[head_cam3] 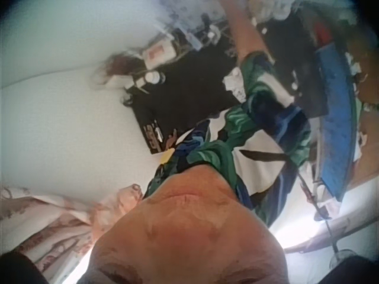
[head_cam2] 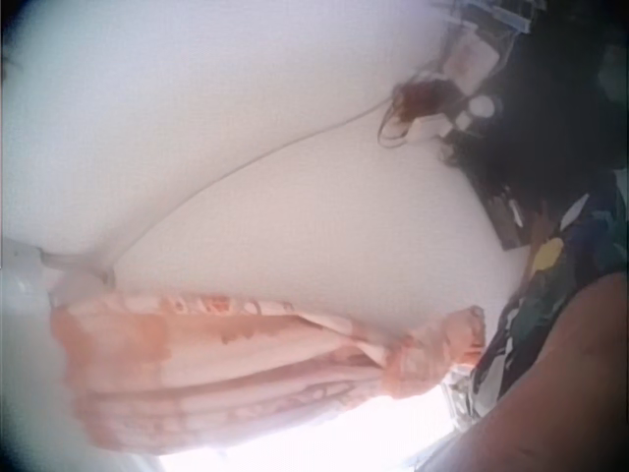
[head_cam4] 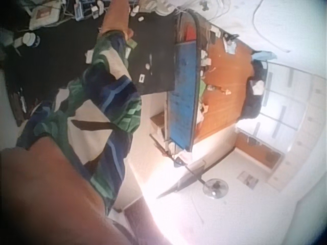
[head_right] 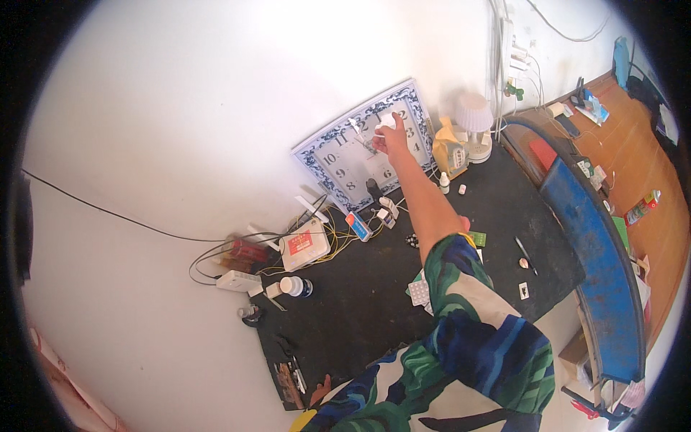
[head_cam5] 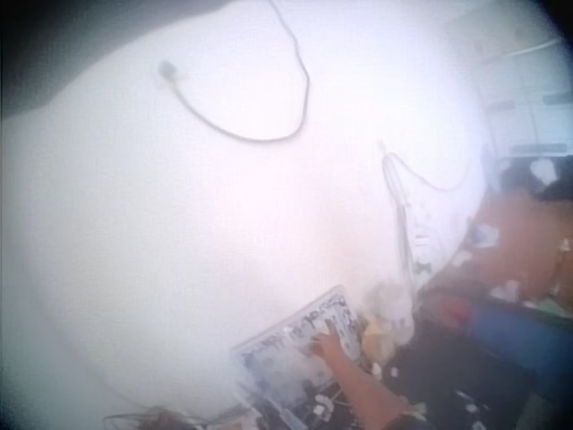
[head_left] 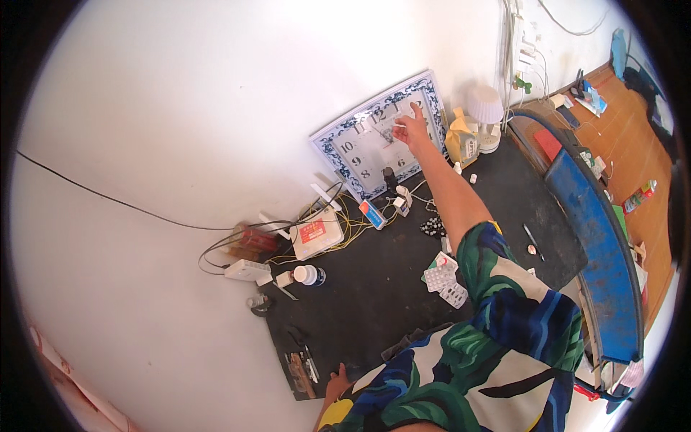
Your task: The person organizes a cluttered desk by picking up various items including pill bottles, boxes, and papers, then placing them on a nearby windowsill. The person also wipes the desk surface with a cloth and moves a router and other small objects.
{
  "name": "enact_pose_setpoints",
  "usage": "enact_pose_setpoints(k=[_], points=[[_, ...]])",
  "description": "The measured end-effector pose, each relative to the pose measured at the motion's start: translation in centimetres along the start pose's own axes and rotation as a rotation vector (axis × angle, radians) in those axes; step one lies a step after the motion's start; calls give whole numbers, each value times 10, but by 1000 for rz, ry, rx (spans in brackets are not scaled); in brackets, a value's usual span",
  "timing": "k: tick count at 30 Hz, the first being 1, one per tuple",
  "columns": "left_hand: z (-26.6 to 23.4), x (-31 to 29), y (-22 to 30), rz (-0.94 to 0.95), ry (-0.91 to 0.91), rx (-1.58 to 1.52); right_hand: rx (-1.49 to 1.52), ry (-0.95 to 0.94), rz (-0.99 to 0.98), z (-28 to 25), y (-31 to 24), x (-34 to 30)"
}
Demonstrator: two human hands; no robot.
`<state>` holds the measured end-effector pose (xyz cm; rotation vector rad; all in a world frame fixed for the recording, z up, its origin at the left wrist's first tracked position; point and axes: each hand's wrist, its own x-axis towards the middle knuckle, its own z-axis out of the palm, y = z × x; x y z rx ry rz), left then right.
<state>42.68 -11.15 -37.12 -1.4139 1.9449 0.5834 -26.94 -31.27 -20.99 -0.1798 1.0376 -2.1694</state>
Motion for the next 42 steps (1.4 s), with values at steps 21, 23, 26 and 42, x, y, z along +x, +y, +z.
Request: enact_pose_setpoints(k=[21,23,26,42], points=[[-15,-4,7,-24,-57,-51,12,65,86,-45,28,-3],[-18,-6,10,-2,-45,-29,38,109,74,-56,39,-4],[-13,-5,7,2,-25,-31,85,233,66,-62,53,-13],[-37,-14,38,-13,-69,-12,19,314,78,-81,71,-9]])
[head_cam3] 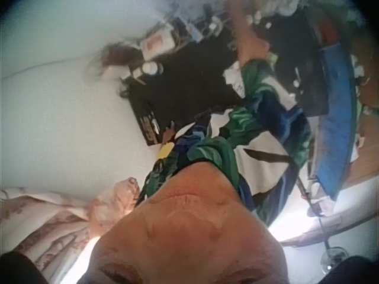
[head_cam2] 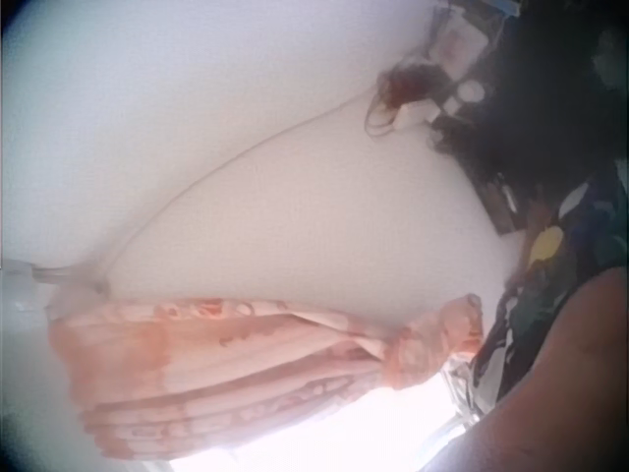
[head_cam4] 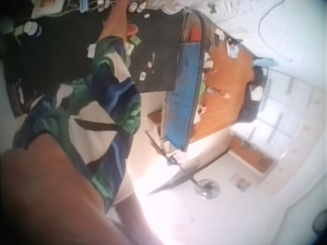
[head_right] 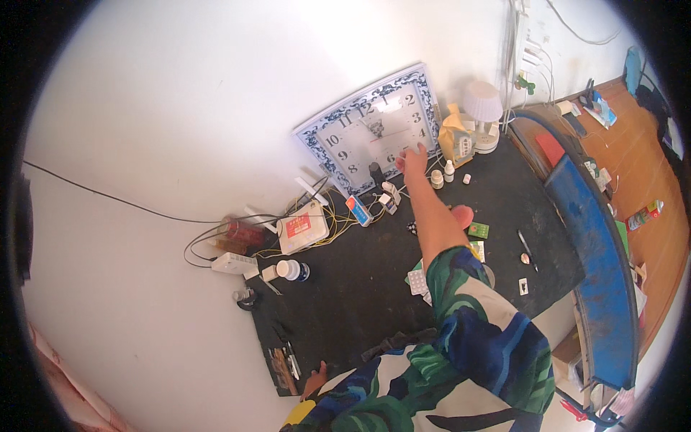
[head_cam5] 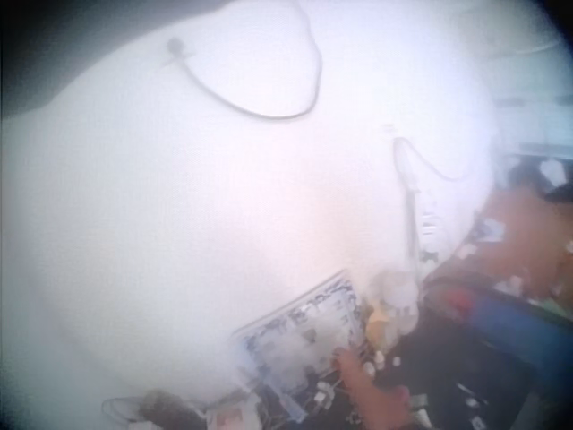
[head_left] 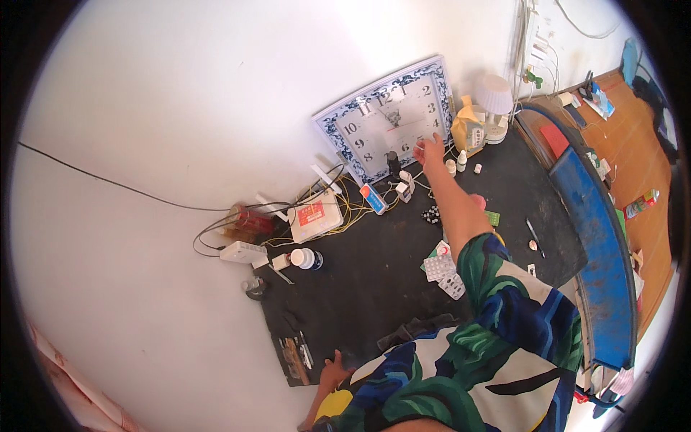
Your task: The person organizes a cluttered desk by picking up various items including pill bottles, boxes, and papers, then placing them on a nearby windowsill. The person also wipes the desk surface with a cloth and moves a router and other small objects.
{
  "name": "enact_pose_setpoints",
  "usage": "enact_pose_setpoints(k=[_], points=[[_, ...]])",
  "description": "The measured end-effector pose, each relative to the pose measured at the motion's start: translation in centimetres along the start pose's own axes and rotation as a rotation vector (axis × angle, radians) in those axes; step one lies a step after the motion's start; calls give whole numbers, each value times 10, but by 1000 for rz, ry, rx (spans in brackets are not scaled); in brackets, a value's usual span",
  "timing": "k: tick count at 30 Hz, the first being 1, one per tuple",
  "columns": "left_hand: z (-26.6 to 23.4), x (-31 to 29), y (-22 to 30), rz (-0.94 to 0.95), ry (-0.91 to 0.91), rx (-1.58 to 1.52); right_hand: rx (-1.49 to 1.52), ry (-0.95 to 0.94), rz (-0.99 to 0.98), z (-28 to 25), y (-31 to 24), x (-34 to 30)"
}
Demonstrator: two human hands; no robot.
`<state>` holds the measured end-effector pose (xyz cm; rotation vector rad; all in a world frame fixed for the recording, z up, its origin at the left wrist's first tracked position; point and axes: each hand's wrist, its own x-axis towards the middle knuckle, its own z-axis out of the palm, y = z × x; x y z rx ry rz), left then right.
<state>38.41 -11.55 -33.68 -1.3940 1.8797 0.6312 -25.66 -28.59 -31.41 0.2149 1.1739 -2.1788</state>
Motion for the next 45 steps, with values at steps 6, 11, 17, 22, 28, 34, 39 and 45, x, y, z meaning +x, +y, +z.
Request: enact_pose_setpoints(k=[6,11,17,22,28,34,39,45], points=[[8,-15,-10,-79,-45,-27,79,-80,-7,15,74,-110],[7,-5,-6,-68,8,-88,-140,-379,130,-5,111,-235],[-14,-25,-15,17,56,-161,-590,-820,577,-70,164,-342],[-61,-3,-63,116,302,-455,-868,-647,791,-113,179,-350],[-161,69,-154,13,872,-521,-994,-535,726,-121,197,-345],[-236,153,-189,-175,818,-500,-1021,-421,659,-127,211,-341],[-244,206,-199,-116,870,-408,-1033,-411,668,-126,211,-343],[-254,177,-180,-97,818,-308,-1036,-399,653,-123,213,-345]])
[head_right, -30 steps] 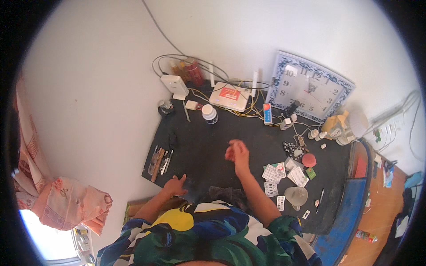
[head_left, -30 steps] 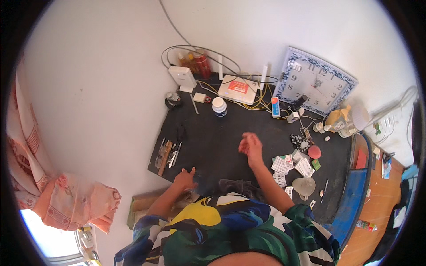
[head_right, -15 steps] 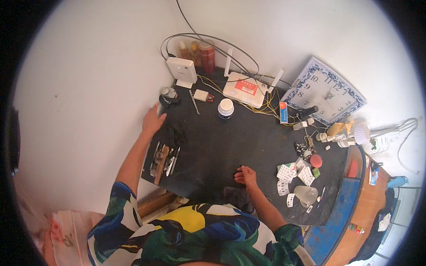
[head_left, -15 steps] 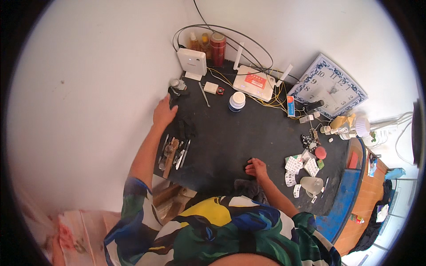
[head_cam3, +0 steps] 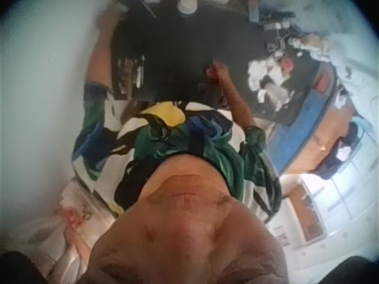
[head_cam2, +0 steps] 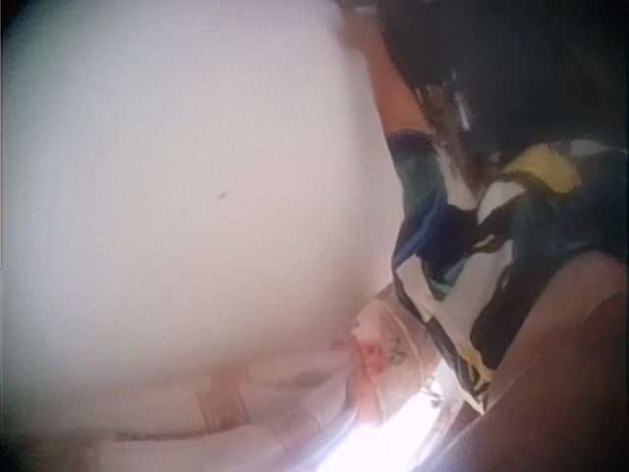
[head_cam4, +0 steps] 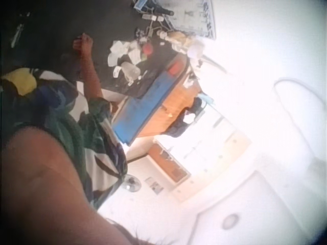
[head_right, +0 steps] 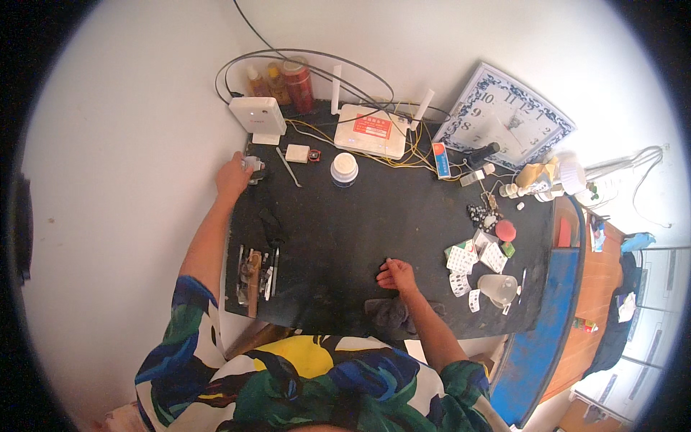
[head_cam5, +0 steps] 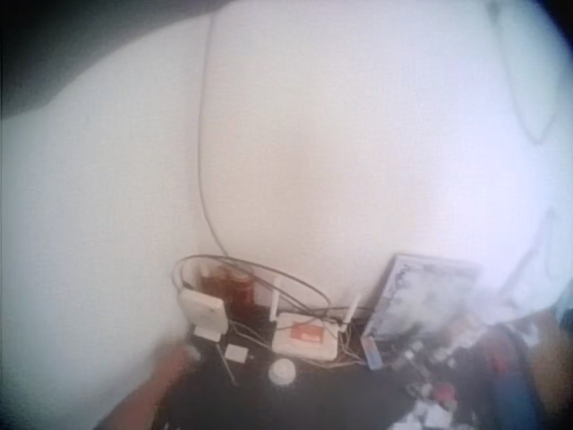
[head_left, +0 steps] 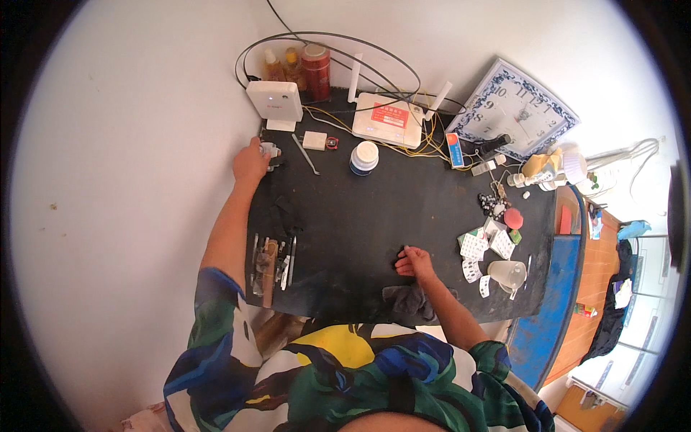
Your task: The person organizes a cluttered desk by picking up various items including pill bottles, boxes, and papers, then placing them on a nearby windowsill. The person also wipes the desk surface with a cloth and moves a router and other small objects.
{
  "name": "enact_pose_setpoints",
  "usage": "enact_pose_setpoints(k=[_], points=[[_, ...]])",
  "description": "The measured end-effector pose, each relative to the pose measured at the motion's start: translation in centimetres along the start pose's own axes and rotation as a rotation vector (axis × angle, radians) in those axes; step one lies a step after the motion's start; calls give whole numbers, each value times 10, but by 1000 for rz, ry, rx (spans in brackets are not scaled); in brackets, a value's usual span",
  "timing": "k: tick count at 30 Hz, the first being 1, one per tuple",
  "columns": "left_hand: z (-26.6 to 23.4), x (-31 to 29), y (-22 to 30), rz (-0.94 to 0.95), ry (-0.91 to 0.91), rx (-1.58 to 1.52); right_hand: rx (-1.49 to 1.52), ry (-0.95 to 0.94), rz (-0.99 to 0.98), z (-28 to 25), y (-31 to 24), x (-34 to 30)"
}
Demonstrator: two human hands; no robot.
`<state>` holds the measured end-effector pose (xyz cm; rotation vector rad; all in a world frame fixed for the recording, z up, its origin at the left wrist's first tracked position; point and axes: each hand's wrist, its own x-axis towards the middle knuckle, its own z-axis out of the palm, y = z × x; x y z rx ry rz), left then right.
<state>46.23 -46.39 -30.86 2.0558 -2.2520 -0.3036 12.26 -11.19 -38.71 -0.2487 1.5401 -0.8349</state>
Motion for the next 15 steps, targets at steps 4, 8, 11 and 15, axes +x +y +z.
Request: enact_pose_setpoints(k=[4,8,11,15], points=[[-35,-54,18,76,139,-239,-14,3,-30,2,3,2],[-71,-122,56,205,151,-642,27,15,-36,18,-10,-3],[-92,-177,99,277,89,-814,295,-188,-139,43,-52,-43],[-100,-253,159,435,8,-829,541,-581,-303,50,-88,-108]])
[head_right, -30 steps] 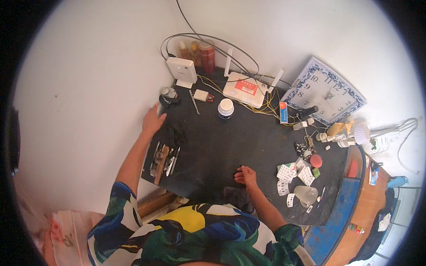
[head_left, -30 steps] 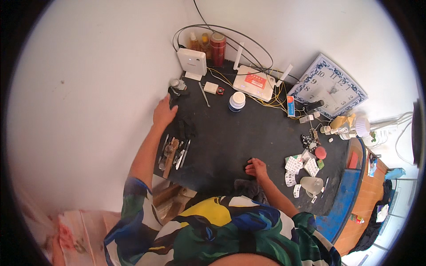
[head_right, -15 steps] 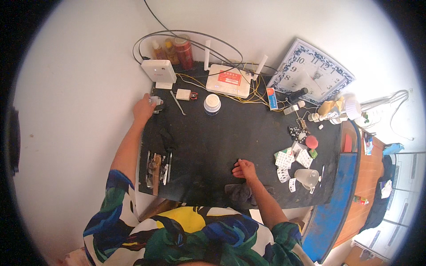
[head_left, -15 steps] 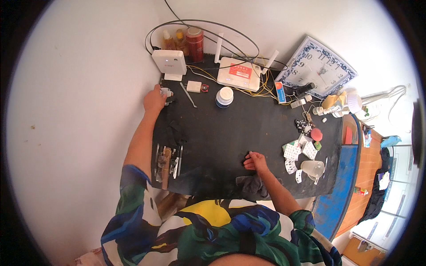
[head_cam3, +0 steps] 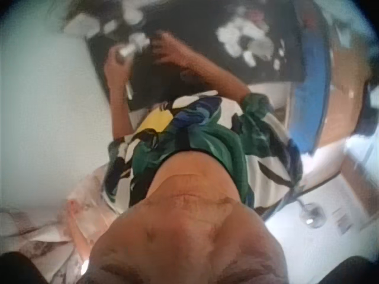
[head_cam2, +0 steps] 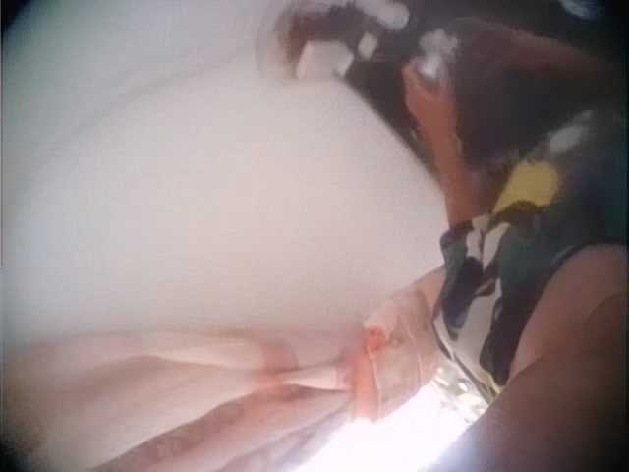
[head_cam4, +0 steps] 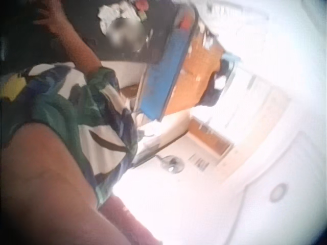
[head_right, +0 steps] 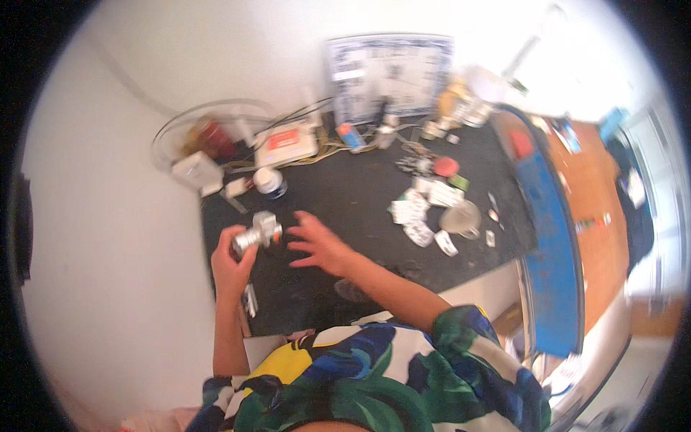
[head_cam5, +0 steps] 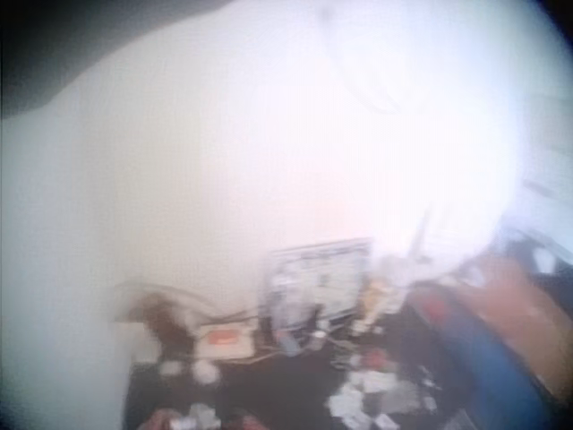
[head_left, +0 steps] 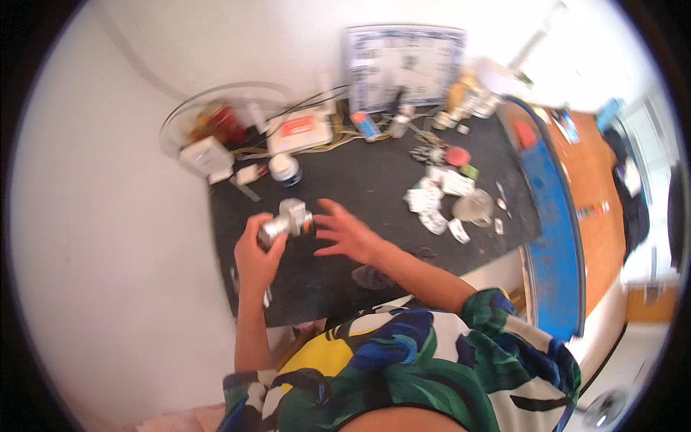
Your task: The person organizes a cluttered desk by picking up various items including pill bottles, boxes, and papers, then placing them on a nearby windowsill. The person also wipes the desk surface with a cloth and moves a router and other small objects.
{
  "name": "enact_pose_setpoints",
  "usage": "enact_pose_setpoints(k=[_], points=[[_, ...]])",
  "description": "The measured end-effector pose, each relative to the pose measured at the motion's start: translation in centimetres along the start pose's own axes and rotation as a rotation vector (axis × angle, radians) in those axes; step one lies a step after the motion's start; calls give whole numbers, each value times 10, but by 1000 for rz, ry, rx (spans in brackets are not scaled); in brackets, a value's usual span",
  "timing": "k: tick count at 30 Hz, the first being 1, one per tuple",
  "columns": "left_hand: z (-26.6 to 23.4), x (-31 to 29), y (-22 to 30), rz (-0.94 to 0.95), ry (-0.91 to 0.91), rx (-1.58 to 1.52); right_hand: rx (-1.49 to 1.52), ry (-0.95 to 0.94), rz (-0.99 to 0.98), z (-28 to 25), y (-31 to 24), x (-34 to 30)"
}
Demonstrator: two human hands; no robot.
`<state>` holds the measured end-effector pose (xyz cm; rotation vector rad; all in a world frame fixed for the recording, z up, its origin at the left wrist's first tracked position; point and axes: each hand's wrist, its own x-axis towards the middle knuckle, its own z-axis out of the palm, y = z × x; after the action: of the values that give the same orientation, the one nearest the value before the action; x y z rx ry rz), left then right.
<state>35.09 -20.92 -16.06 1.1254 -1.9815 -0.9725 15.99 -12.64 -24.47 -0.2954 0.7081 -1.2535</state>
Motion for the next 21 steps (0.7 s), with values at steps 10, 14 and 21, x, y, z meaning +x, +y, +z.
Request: enact_pose_setpoints(k=[10,14,21], points=[[175,-86,211,475,-340,91,61,-88,-412,-59,-95,-239],[246,-121,278,569,-528,-48,-58,23,-798,-119,-141,-377],[335,-164,313,529,-877,54,130,898,-1178,-279,-198,-609]])
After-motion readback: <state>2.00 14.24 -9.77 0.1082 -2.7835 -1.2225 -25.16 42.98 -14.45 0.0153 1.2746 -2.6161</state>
